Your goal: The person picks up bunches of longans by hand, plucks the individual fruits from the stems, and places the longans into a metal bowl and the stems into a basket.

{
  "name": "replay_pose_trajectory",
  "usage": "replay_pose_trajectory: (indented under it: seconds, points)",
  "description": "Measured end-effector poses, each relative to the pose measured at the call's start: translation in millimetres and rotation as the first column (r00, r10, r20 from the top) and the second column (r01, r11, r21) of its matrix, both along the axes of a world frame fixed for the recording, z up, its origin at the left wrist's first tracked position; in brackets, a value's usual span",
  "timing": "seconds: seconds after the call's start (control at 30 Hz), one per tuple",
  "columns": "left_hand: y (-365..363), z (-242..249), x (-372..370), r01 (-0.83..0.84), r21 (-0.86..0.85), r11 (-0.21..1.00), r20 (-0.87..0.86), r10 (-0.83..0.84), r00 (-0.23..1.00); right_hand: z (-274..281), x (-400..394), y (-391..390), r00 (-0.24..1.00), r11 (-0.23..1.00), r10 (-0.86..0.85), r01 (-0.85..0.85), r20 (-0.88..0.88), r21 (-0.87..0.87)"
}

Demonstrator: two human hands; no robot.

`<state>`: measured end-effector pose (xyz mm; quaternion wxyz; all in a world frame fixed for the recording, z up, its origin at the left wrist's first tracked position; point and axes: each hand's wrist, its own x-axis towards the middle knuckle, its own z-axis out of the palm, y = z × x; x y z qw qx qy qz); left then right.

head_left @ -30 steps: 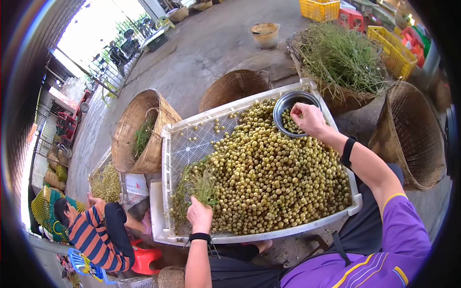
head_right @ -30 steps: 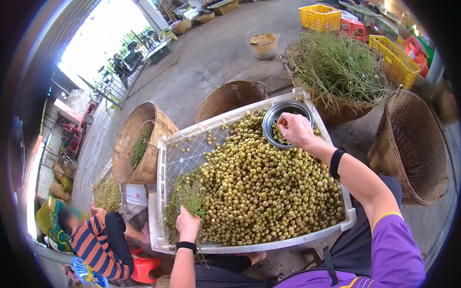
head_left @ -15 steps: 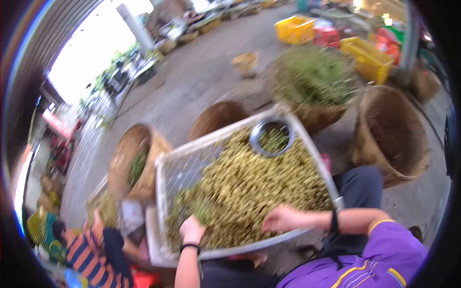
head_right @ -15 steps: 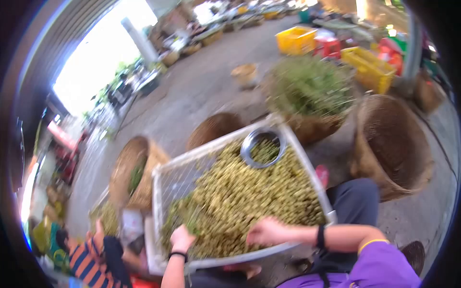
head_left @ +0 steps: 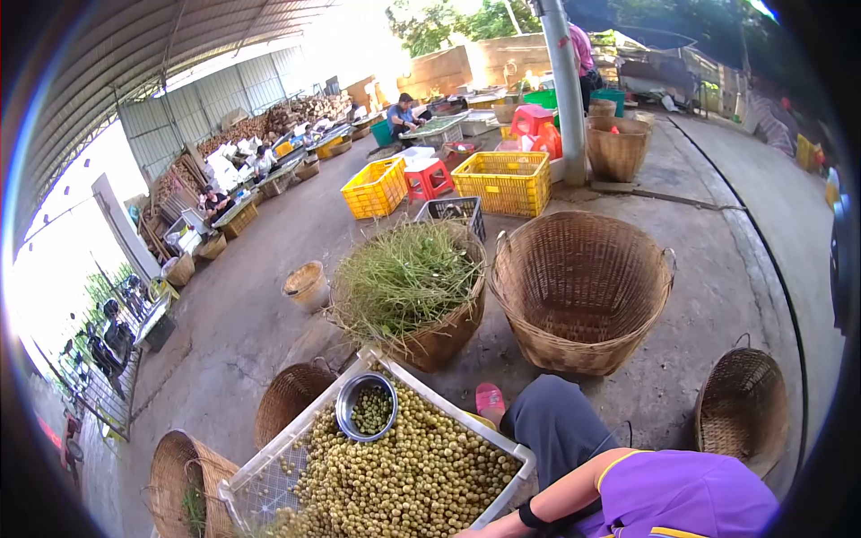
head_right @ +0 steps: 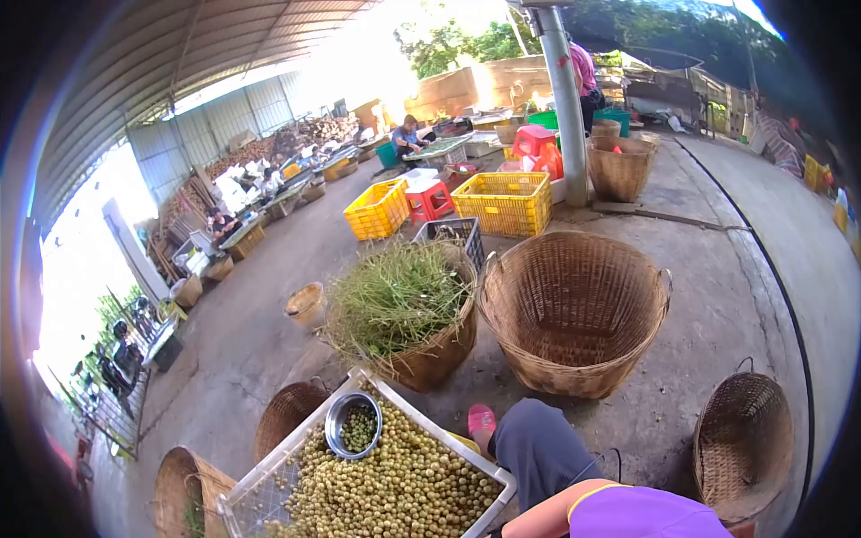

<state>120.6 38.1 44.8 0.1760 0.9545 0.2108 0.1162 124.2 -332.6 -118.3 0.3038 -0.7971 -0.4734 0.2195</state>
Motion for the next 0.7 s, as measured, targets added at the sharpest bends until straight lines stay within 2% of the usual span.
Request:
replay_pose_trajectory:
  seconds: [0.07,0.1,0.17,0.2,0.23,0.27,0.33,0.37,0.4,0.43,0.47,0.53,0.6,0.67,0.7]
  points:
    - [10,10,-7,0.019,-0.156,0.988,-0.038,-0.025,0.999,14,9,-10,0.994,0.996,-0.078,0.076,-0.070,-0.036]
    - [10,2,-10,-0.049,-0.131,0.990,-0.069,0.040,0.997,17,8,-6,0.989,0.996,-0.081,0.076,-0.120,-0.048]
    - [17,-34,-16,-0.033,-0.290,0.957,0.005,0.036,0.999,14,-8,24,0.966,0.999,-0.025,0.012,-0.256,-0.052]
    - [0,-36,-19,0.080,-0.564,0.822,0.139,-0.001,0.990,6,-5,34,0.963,0.985,-0.084,0.042,-0.258,-0.165]
    - [-25,-30,-30,0.194,-0.593,0.781,0.305,-0.005,0.952,23,-1,32,0.955,0.979,-0.133,0.084,-0.266,-0.186]
    - [-46,-14,-25,-0.159,-0.828,0.538,0.025,0.318,0.948,39,9,29,0.938,0.988,-0.152,0.143,-0.312,-0.052]
    - [-48,-12,-21,-0.212,-0.933,0.289,-0.130,0.277,0.952,29,26,34,0.895,0.969,-0.156,0.220,-0.418,0.111]
    - [-47,-18,-26,-0.218,-0.933,0.285,-0.134,0.288,0.948,32,35,36,0.817,0.961,-0.199,0.271,-0.541,0.056]
    - [-48,-22,-28,-0.143,-0.973,0.182,-0.100,0.227,0.969,43,44,39,0.723,0.947,-0.249,0.320,-0.644,-0.008]
    - [-51,-25,-28,-0.070,-0.995,0.074,-0.057,0.164,0.985,38,52,43,0.706,0.944,-0.205,0.326,-0.678,0.054]
    - [-54,-25,-29,-0.072,-0.995,0.076,-0.059,0.161,0.985,37,60,45,0.604,0.942,-0.161,0.330,-0.781,0.062]
    - [-67,-22,-34,-0.079,-0.995,-0.055,-0.086,0.144,0.986,33,71,58,0.484,0.916,-0.114,0.390,-0.867,0.097]
    - [-74,-26,-33,-0.101,-0.994,-0.038,-0.105,0.143,0.984,13,79,79,0.289,0.912,-0.037,0.401,-0.957,0.086]
    - [-71,-40,-34,-0.069,-0.978,-0.194,-0.083,0.064,0.994,10,82,94,0.133,0.901,0.030,0.426,-0.991,0.084]
    - [-70,-41,-34,-0.124,-0.949,-0.291,-0.111,-0.061,0.992,9,81,100,0.129,0.900,0.027,0.428,-0.991,0.081]
